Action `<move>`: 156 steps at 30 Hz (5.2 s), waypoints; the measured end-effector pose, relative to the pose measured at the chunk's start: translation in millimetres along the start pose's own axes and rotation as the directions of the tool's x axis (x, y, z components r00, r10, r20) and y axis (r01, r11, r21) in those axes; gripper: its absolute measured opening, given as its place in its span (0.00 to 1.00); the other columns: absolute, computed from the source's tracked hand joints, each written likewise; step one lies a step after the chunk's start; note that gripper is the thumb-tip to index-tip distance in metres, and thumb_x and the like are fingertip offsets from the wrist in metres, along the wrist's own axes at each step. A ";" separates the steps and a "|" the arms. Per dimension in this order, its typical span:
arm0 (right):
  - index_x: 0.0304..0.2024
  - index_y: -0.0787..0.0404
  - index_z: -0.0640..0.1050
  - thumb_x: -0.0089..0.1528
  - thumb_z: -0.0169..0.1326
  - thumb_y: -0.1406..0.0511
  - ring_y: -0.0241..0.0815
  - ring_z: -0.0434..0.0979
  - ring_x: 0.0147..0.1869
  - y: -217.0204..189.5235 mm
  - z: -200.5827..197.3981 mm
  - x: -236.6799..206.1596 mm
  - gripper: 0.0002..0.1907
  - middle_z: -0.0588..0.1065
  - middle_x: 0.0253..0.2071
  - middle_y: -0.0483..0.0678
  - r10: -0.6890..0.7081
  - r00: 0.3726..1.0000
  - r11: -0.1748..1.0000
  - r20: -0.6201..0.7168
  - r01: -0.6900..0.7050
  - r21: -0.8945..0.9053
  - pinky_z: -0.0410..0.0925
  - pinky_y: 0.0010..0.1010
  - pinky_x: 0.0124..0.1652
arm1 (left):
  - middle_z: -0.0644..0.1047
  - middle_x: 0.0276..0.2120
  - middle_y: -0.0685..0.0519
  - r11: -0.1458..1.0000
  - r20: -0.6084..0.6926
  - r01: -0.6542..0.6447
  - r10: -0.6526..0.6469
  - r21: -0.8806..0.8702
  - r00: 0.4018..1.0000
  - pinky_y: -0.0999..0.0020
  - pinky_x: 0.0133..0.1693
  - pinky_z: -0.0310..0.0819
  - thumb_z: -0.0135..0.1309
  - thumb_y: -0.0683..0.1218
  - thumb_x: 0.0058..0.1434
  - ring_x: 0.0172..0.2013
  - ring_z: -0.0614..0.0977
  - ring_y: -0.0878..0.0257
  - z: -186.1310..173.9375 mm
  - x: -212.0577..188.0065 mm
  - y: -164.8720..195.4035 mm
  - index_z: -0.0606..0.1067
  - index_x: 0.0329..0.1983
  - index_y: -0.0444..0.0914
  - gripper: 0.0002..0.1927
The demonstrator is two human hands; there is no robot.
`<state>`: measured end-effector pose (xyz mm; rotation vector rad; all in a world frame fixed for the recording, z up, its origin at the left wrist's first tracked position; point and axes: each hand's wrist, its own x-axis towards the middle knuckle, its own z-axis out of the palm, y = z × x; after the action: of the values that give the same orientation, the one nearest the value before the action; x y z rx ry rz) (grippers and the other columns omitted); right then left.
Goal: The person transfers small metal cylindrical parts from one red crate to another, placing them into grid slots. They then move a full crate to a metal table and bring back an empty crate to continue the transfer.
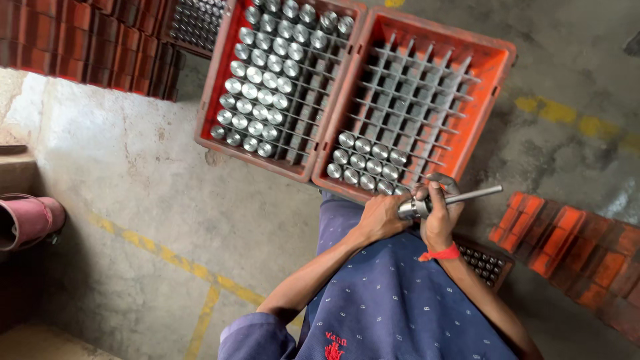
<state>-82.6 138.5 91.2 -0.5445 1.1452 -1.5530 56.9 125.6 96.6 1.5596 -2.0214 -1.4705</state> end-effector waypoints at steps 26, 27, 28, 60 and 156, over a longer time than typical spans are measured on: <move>0.55 0.60 0.78 0.73 0.53 0.65 0.40 0.76 0.42 -8.6 -138.2 -3.5 0.10 0.72 0.31 0.45 0.285 0.913 0.815 -0.290 -0.072 0.575 0.75 0.35 0.57 | 0.78 0.39 0.47 0.902 -0.372 -0.293 0.402 0.317 0.836 0.54 0.48 0.75 0.61 0.39 0.50 0.44 0.80 0.47 -89.7 58.3 -91.8 0.77 0.51 0.40 0.22; 0.56 0.60 0.77 0.74 0.53 0.64 0.41 0.77 0.43 -12.6 -127.7 -4.8 0.11 0.73 0.33 0.46 0.255 0.929 0.761 -0.269 -0.021 0.649 0.75 0.37 0.58 | 0.79 0.42 0.46 0.906 -0.440 -0.205 0.365 0.370 0.821 0.53 0.49 0.73 0.61 0.40 0.56 0.45 0.79 0.45 -115.7 68.0 -97.3 0.77 0.50 0.40 0.17; 0.57 0.61 0.77 0.75 0.53 0.62 0.42 0.78 0.45 -19.7 -118.9 -9.2 0.12 0.73 0.34 0.47 0.226 0.941 0.700 -0.250 0.022 0.714 0.75 0.38 0.59 | 0.80 0.44 0.45 0.906 -0.508 -0.111 0.326 0.409 0.797 0.52 0.50 0.72 0.60 0.41 0.62 0.47 0.78 0.43 -140.7 78.8 -103.5 0.78 0.49 0.40 0.12; 0.46 0.65 0.74 0.76 0.49 0.61 0.43 0.78 0.45 73.5 12.9 25.4 0.12 0.76 0.41 0.50 0.318 0.939 0.947 -0.135 -0.306 0.098 0.70 0.36 0.51 | 0.83 0.35 0.45 0.861 -0.138 -0.067 -0.004 -0.505 0.990 0.57 0.38 0.78 0.66 0.48 0.61 0.33 0.85 0.54 -93.3 60.0 -93.2 0.81 0.43 0.37 0.12; 0.51 0.60 0.73 0.71 0.51 0.71 0.42 0.78 0.46 27.5 -94.6 52.7 0.06 0.75 0.38 0.48 0.122 0.942 0.973 -0.311 -0.051 0.227 0.73 0.35 0.49 | 0.79 0.49 0.40 0.839 0.104 -0.481 0.471 0.254 0.876 0.53 0.38 0.80 0.57 0.55 0.66 0.39 0.84 0.42 5.3 59.0 -68.5 0.63 0.72 0.43 0.34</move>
<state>-163.3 127.2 14.7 -0.0910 1.2061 -1.7042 71.0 83.8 17.5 0.9859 -2.4833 -1.0690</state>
